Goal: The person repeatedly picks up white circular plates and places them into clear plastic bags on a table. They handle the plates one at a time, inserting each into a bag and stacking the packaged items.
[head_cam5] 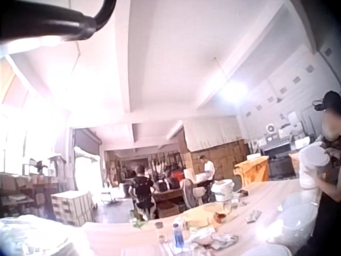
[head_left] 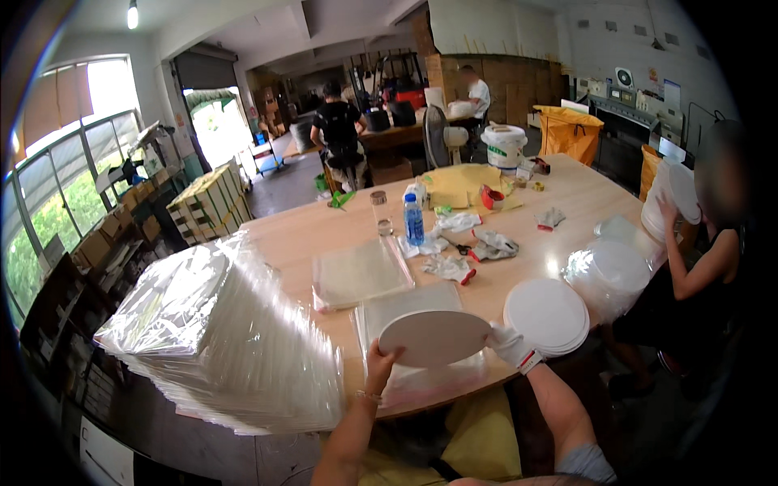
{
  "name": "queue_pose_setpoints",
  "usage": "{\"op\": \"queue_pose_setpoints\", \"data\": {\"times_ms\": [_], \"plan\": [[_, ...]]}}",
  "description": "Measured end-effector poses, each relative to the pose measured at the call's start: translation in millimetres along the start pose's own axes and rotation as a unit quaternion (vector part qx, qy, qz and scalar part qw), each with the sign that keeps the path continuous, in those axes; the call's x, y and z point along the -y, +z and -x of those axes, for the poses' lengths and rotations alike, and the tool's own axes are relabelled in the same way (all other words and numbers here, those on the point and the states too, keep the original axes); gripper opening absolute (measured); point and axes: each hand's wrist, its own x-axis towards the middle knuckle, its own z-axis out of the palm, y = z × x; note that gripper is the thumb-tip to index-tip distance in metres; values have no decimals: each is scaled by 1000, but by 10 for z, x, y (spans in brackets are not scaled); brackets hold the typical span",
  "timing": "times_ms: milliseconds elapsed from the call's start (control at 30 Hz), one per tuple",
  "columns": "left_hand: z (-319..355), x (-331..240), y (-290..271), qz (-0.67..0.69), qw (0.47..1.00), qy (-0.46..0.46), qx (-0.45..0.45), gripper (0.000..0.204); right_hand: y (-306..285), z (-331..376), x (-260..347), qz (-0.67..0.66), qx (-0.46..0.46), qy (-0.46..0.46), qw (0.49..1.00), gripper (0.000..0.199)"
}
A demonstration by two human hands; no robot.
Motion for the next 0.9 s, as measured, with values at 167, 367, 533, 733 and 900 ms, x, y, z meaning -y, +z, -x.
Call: {"op": "queue_pose_setpoints", "data": {"times_ms": [167, 367, 533, 733, 900], "plan": [[380, 102, 56, -291, 948, 120, 49, 48, -98, 606, -431, -10, -78, 50, 996, 17], [532, 339, 168, -643, 711, 115, 260, 15, -398, 1489, -85, -526, -140, 173, 821, 44], [578, 288, 357, -652, 689, 198, 249, 15, -454, 2072, 350, -561, -164, 287, 759, 39], [535, 397, 447, -631, 711, 164, 264, 14, -358, 2301, 382, -598, -16, 365, 714, 41], [422, 460, 233, -537, 782, 197, 249, 13, -188, 1889, 575, -632, 82, 361, 681, 33]]}}
